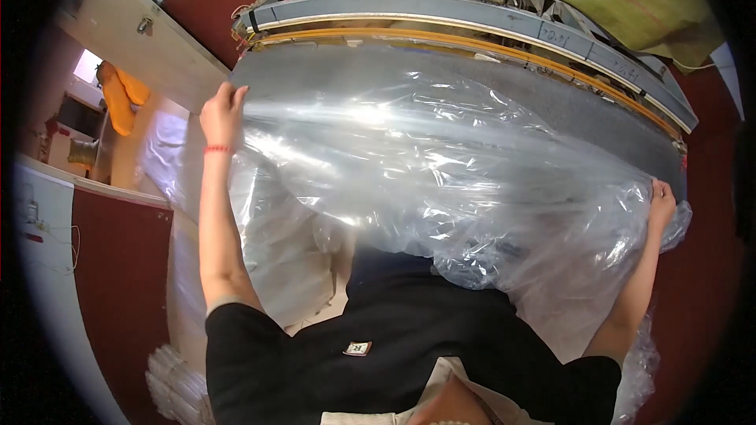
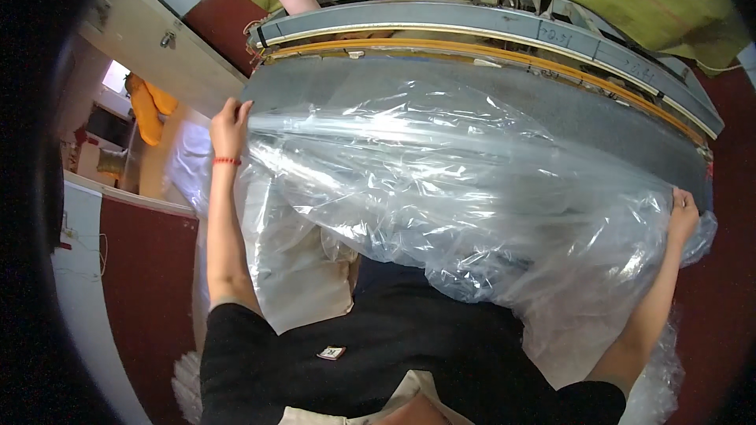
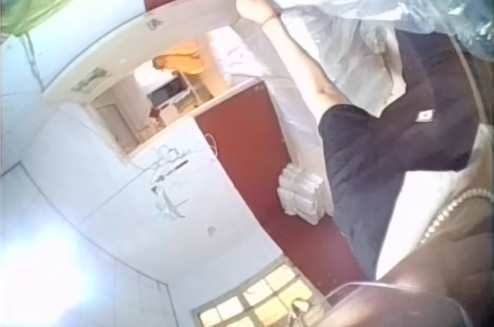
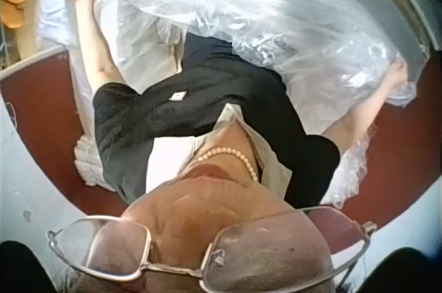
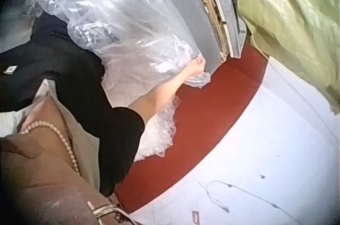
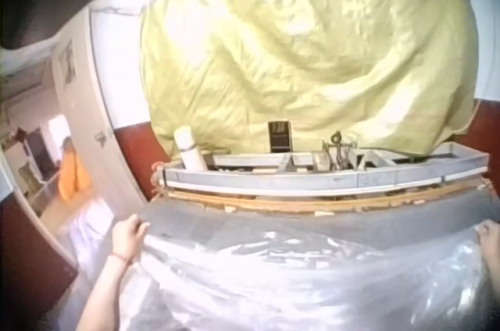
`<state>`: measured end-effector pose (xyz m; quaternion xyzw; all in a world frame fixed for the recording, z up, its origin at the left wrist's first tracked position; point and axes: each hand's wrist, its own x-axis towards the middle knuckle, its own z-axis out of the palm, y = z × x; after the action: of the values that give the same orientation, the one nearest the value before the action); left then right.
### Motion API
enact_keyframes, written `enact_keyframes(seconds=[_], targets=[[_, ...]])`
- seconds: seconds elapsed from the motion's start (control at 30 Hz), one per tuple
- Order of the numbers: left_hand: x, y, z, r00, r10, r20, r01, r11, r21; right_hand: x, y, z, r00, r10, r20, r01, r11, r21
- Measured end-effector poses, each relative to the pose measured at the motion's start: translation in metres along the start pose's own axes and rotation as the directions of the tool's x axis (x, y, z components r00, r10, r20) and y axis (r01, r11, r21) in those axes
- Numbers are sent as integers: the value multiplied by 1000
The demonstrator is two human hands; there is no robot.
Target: Operating a heat-sealing machine to package or seal large plastic sheets.
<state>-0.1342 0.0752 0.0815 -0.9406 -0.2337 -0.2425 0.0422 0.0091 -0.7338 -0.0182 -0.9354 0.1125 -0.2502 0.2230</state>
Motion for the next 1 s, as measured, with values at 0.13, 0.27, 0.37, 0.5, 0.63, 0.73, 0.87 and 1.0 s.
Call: enact_keyframes(seconds=[0.13,0.27,0.37,0.5,0.63,0.73,0.87,1.0], targets=[[17,57,-12,828,354,-435,-430,899,-86,-3,7,-3,999,20,25,-20,1000,18],[-47,116,1,455,875,166,-789,482,-380,-10,10,-12,1000,-11,-22,11,1000,0],[-66,103,21,438,852,286,-738,523,-426,-8,17,-10,997,69,-15,-69,998,-7],[-54,108,14,672,728,133,-528,597,-604,-12,4,-15,998,65,-14,-66,998,-12],[-14,129,21,742,612,-273,-670,687,-280,-13,6,-18,999,49,-19,-50,998,-25],[17,106,54,671,711,213,-367,568,-737,-14,1,-17,998,39,-48,-41,998,-43],[44,120,69,626,599,499,133,548,-825,-12,6,-14,997,67,-44,-71,994,-82],[53,128,63,456,752,476,118,479,-870,-13,8,-12,998,41,-43,-41,999,-11]])
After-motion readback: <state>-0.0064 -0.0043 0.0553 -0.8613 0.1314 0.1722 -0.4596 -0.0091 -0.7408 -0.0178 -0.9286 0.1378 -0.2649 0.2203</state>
